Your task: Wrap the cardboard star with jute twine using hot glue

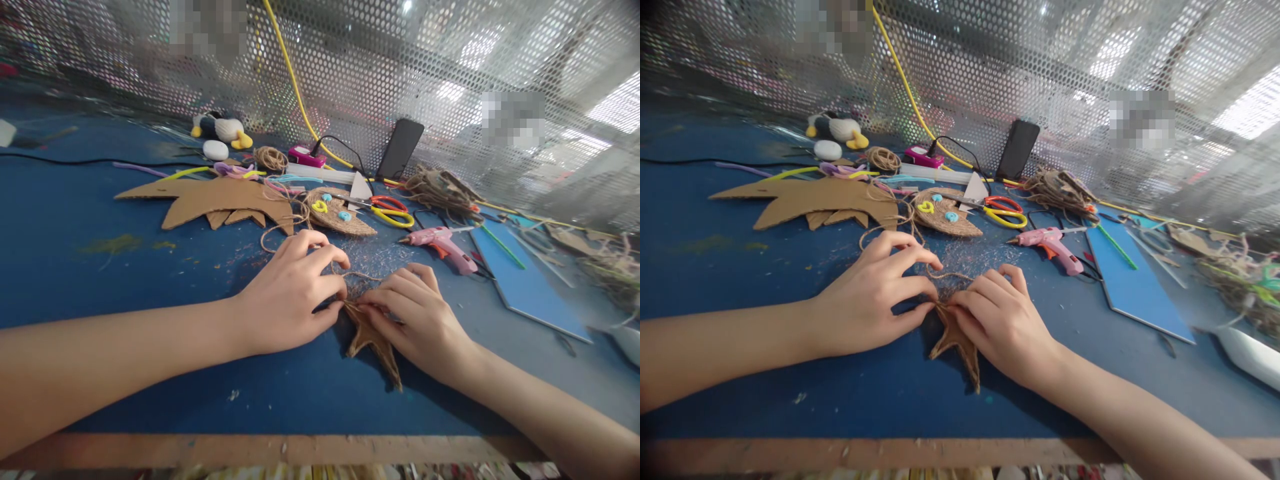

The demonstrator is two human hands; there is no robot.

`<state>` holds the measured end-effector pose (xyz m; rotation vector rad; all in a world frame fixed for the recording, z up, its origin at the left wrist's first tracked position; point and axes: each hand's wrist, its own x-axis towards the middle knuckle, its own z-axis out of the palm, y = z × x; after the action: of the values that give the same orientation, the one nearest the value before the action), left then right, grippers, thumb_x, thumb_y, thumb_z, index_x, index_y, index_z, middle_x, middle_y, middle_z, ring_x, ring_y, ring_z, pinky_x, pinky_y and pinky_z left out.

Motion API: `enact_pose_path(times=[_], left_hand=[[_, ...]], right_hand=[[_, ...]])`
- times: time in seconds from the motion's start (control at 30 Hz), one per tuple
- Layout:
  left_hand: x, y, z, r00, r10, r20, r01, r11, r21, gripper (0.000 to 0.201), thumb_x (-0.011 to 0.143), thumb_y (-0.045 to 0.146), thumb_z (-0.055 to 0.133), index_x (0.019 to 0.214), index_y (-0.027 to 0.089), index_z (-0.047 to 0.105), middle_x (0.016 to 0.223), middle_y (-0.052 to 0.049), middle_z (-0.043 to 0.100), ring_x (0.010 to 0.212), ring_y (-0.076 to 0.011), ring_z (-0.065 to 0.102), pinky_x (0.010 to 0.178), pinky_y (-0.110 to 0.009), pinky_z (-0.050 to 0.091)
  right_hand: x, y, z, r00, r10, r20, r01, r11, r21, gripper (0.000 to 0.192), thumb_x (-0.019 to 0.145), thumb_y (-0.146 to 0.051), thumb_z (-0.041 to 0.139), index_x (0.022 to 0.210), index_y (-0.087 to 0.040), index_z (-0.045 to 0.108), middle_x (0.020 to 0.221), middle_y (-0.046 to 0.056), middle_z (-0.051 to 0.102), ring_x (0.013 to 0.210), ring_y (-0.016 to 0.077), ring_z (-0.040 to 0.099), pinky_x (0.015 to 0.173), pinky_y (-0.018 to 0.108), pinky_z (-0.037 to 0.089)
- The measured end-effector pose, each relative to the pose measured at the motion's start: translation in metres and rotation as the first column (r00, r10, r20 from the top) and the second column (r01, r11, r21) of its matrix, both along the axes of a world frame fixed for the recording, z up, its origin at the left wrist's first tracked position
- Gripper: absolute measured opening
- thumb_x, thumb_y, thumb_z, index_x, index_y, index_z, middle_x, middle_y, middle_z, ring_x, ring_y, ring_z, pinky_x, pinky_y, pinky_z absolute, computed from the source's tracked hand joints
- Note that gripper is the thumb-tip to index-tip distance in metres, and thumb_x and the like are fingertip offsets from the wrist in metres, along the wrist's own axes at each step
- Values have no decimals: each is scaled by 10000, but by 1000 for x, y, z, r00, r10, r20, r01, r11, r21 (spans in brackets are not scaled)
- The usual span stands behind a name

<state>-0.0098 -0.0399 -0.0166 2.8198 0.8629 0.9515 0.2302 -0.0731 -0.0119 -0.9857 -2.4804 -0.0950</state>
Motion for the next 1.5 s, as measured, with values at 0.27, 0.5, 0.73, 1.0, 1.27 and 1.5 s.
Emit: enact_pose_path(times=[0.27,0.5,0.73,1.0,1.27,1.5], left_hand=[[0,0,0,1000,10,1,-10,1000,12,158,916,185,622,869,206,771,1206,-78,670,1186,-307,459,1044,-511,431],[0,0,0,1000,15,-7,-15,1000,21,180,931,194,603,872,200,772,1203,-78,672,1185,-310,456,1047,-512,429],[1,0,1,1000,14,-19,-13,999,30,166,932,195,612,872,200,767,1205,-85,672,1181,-310,462,1039,-517,437],[0,0,-2,999,-11,-35,13,999,52,168,944,188,593,1005,210,748,1236,-73,658,1203,-316,460,1048,-513,431],[-2,0,-2,996,-62,-57,67,993,92,221,934,137,581,997,247,762,1246,-66,646,1225,-325,443,1052,-523,423],[-3,0,-3,994,-84,-70,92,989,112,230,929,123,587,1011,257,755,1252,-60,637,1239,-326,434,1053,-511,411]], right_hand=[[0,-1,2,1000,8,3,-8,1000,4,93,984,-172,592,992,-200,680,845,12,689,780,158,546,872,388,364],[-1,-4,4,999,33,-41,-33,999,12,113,942,-130,628,1011,-202,682,841,8,704,761,152,567,852,393,374],[1,-5,6,998,32,-54,-31,999,18,122,940,-118,598,977,-213,666,802,2,699,736,156,593,854,408,374],[2,-5,5,999,45,-23,-45,998,38,95,935,-108,618,961,-192,652,820,-3,700,746,150,572,866,415,357],[2,-5,5,998,54,-18,-54,998,24,97,926,-103,630,975,-182,658,833,-3,697,760,152,571,857,411,354],[2,-4,5,999,50,-5,-50,999,20,95,947,-120,613,987,-189,665,837,0,696,774,153,578,875,411,343]])
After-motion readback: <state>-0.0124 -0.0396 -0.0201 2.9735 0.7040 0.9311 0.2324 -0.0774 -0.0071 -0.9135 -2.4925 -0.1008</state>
